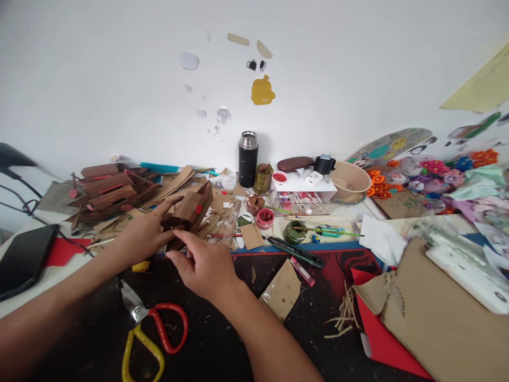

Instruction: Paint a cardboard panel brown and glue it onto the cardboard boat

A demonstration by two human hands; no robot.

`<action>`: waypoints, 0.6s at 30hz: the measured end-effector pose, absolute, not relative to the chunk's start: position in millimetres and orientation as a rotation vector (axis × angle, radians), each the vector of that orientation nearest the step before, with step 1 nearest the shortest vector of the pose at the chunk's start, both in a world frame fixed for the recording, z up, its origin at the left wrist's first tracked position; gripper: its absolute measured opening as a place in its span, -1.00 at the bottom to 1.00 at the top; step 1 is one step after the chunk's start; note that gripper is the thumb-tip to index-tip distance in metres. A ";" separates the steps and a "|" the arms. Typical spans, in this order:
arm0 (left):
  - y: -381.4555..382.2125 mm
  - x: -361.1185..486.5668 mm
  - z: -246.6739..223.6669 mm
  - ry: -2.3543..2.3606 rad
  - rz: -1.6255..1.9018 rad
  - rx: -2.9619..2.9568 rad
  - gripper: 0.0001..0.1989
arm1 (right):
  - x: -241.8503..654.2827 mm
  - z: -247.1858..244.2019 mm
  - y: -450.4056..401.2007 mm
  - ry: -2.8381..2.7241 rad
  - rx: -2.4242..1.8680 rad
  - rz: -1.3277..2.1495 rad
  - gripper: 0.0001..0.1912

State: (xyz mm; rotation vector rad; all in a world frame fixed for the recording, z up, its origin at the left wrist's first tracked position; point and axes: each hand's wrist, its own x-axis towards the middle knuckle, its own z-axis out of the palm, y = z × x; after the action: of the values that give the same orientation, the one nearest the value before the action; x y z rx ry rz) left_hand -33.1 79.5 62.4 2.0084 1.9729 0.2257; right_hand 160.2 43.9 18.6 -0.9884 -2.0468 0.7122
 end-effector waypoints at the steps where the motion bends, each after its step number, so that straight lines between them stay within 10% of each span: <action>1: 79.5 -33.2 62.4 1.971 0.201 2.013 -0.24 | 160.1 18.7 43.6 -2.043 -0.991 0.720 -0.48; 18: 76.6 -32.5 64.2 1.963 0.211 2.072 -0.28 | 160.4 21.3 42.1 -2.052 -1.006 0.753 -0.47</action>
State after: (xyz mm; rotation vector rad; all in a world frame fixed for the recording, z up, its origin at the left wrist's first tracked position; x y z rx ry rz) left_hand -32.5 76.6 64.2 2.0722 1.9635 0.2112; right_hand 160.4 42.1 21.3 -1.0064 -2.0522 0.7527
